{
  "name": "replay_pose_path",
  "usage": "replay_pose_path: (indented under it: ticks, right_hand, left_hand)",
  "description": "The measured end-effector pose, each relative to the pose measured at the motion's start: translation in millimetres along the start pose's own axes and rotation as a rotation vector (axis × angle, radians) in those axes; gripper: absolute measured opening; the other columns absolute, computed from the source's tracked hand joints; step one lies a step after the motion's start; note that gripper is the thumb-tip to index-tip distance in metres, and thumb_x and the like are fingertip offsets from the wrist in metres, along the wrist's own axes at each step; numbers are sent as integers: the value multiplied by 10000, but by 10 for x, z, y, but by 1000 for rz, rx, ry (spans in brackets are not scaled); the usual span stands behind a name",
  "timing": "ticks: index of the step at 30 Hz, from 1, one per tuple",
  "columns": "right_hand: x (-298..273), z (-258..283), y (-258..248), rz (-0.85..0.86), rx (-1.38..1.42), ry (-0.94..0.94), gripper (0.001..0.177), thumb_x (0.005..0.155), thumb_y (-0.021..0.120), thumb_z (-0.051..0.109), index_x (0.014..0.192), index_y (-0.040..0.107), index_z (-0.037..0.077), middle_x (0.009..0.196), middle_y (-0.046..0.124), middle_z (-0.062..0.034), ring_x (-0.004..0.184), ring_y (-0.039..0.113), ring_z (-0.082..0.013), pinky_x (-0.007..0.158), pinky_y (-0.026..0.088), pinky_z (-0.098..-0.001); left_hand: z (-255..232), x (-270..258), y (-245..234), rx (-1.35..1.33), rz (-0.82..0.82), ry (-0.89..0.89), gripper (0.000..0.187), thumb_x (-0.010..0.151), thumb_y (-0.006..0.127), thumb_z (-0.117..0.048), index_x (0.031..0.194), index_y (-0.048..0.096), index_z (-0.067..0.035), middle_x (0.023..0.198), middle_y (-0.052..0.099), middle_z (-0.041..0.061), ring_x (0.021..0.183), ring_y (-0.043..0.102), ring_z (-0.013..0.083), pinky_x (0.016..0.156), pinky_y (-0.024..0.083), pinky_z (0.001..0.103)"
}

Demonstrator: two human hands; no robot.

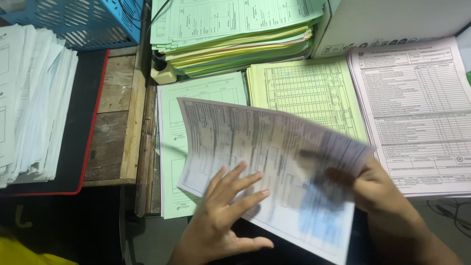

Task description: Sorting and organizing different colored printed forms on a desk

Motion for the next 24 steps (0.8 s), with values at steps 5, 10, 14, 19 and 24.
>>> replay_pose_path:
  ticks: [5, 10, 14, 19, 24]
  right_hand:
    - [-262, 262, -270, -438, -157, 191, 382, 873, 560, 145, 1219, 652, 12, 1114, 660, -128, 986, 605, -283, 915, 470, -416]
    - [67, 23, -350, 120, 544, -63, 694, 891, 741, 570, 1371, 607, 88, 1133, 737, -146, 902, 729, -340, 704, 594, -503]
    - [63, 125, -254, 43, 463, -456, 719, 901, 679, 384, 1533, 435, 144, 1515, 432, -176, 1186, 554, -332, 866, 597, -400]
    - [-169, 58, -170, -94, -16, -801, 484, 957, 602, 159, 1430, 507, 125, 1064, 591, -49, 964, 619, -178, 890, 553, -305]
    - [-275, 96, 394, 441, -776, -793, 542, 1055, 451, 452, 1429, 567, 77, 1163, 677, -129, 992, 699, -266, 861, 546, -354]
  left_hand:
    - [206, -123, -1, 6, 52, -64, 801, 784, 873, -428, 1430, 529, -104, 1498, 524, 199, 1417, 452, 437, 1135, 342, 632]
    - [206, -116, -60, -108, -121, -24, 428, 784, 680, 141, 1193, 680, 16, 1124, 766, 162, 1041, 762, 304, 973, 645, 406]
    - [159, -77, -140, 37, -378, -150, 279, 875, 772, -24, 1147, 708, -28, 999, 780, 119, 855, 782, 226, 728, 651, 298]
    - [-2, 59, -26, 21, -409, -170, 206, 901, 709, 8, 1106, 690, 19, 976, 765, 130, 828, 767, 227, 698, 654, 289]
    - [-313, 292, 96, -232, -218, -21, 246, 989, 624, -52, 1212, 640, 52, 1102, 736, 190, 912, 758, 318, 808, 607, 375]
Point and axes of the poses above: each hand's wrist, its own x-axis towards the middle knuckle, its own y-axis out of the palm, z = x × y, the point moved 7 cm from there along x, towards the middle knuckle
